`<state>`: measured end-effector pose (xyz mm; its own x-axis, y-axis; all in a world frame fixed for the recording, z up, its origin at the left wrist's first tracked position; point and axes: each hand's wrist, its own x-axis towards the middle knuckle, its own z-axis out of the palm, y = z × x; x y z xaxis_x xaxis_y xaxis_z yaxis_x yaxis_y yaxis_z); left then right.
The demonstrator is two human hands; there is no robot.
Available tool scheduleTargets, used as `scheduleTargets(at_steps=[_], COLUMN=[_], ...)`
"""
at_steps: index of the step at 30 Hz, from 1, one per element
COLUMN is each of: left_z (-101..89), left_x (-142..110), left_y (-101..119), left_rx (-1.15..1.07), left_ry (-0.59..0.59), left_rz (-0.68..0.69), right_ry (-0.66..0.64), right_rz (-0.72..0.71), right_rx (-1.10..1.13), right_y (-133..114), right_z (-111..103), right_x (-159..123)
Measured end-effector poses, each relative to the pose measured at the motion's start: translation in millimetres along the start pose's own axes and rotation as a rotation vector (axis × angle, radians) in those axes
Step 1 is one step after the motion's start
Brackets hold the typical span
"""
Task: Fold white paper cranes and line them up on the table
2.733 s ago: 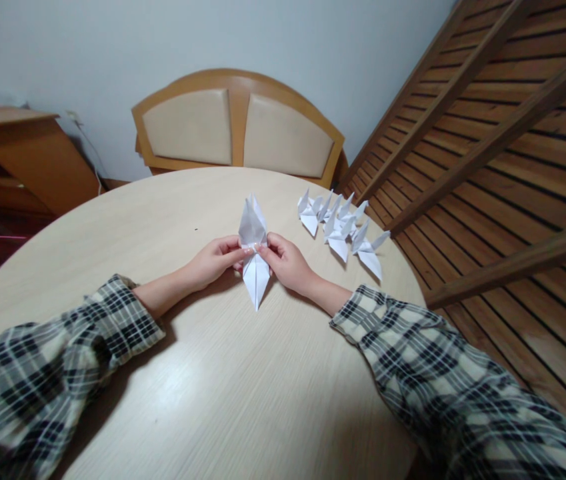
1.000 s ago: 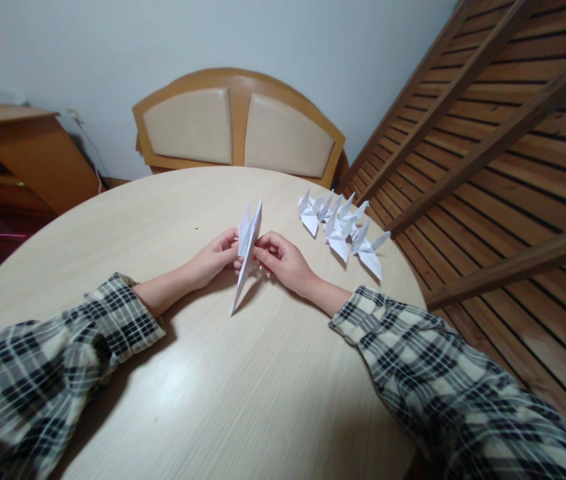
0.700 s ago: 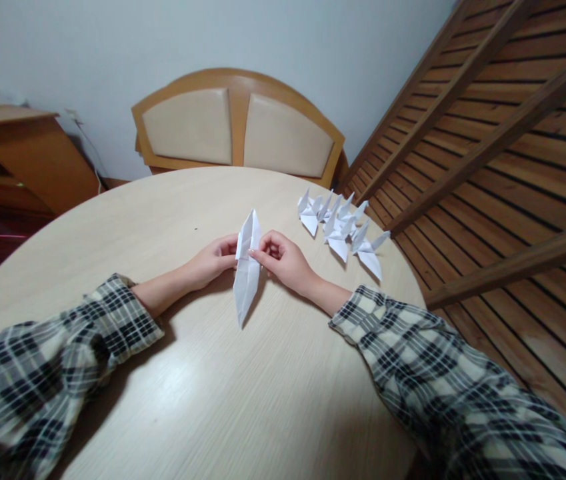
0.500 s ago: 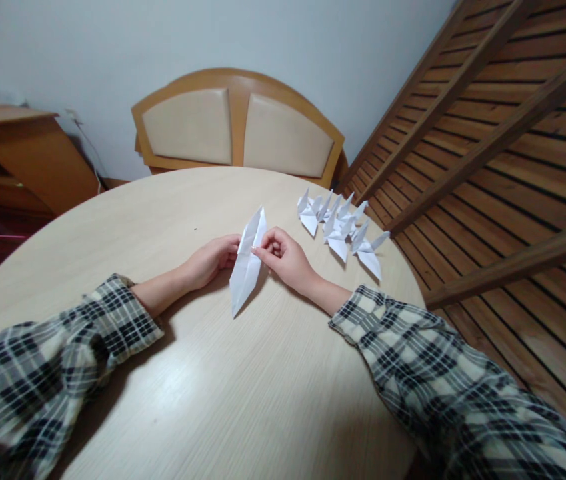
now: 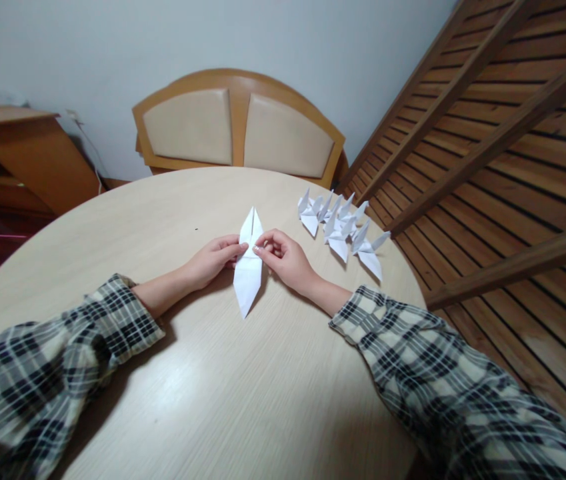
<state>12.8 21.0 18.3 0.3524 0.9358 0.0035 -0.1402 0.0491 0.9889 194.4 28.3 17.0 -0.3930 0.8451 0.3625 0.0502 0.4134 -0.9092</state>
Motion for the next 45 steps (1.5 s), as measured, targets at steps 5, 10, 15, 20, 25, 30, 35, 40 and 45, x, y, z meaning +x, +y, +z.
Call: scheduleTargets(at_steps=[5, 10, 15, 20, 25, 30, 35, 40, 45], left_z=[-0.1, 2.2, 2.5, 1.1, -0.2, -1.0, 0.9, -0.4, -3.4], left_x=[1.3, 1.3, 2.1, 3.2, 3.4, 3.9, 3.3, 1.9, 2.8], left_y=[1.1, 6.4, 7.7, 5.6, 3.9, 2.6, 4.2, 4.1, -0.4], left_rx=[-0.105, -0.189, -0.187, -0.168, -0.149, -0.136, -0.159, -0.131, -0.087], left_ry=[0.072, 0.159, 0.193, 0.209, 0.175, 0.147, 0.121, 0.059, 0.017], left_rz=[-0.009, -0.028, -0.051, -0.046, -0.045, -0.034, -0.039, -0.028, -0.024], right_ry=[-0.019, -0.028, -0.038, -0.050, -0.037, -0.011, 0.000, 0.013, 0.032], right_rz=[0.015, 0.008, -0.021, -0.042, -0.075, -0.117, -0.168, -0.166, -0.139], right_rx=[-0.037, -0.037, -0.071, -0.105, -0.160, -0.243, -0.292, -0.318, -0.294], right_y=[-0.7, 0.8, 0.4, -0.2, -0.4, -2.2, -4.5, -2.9, 3.0], right_z=[-0.1, 0.1, 0.6, 0.0, -2.1, -3.8, -4.7, -4.2, -2.8], right_x=[-2.3, -3.9, -2.3, -2.6, -2.4, -1.6, -2.2, -1.6, 0.3])
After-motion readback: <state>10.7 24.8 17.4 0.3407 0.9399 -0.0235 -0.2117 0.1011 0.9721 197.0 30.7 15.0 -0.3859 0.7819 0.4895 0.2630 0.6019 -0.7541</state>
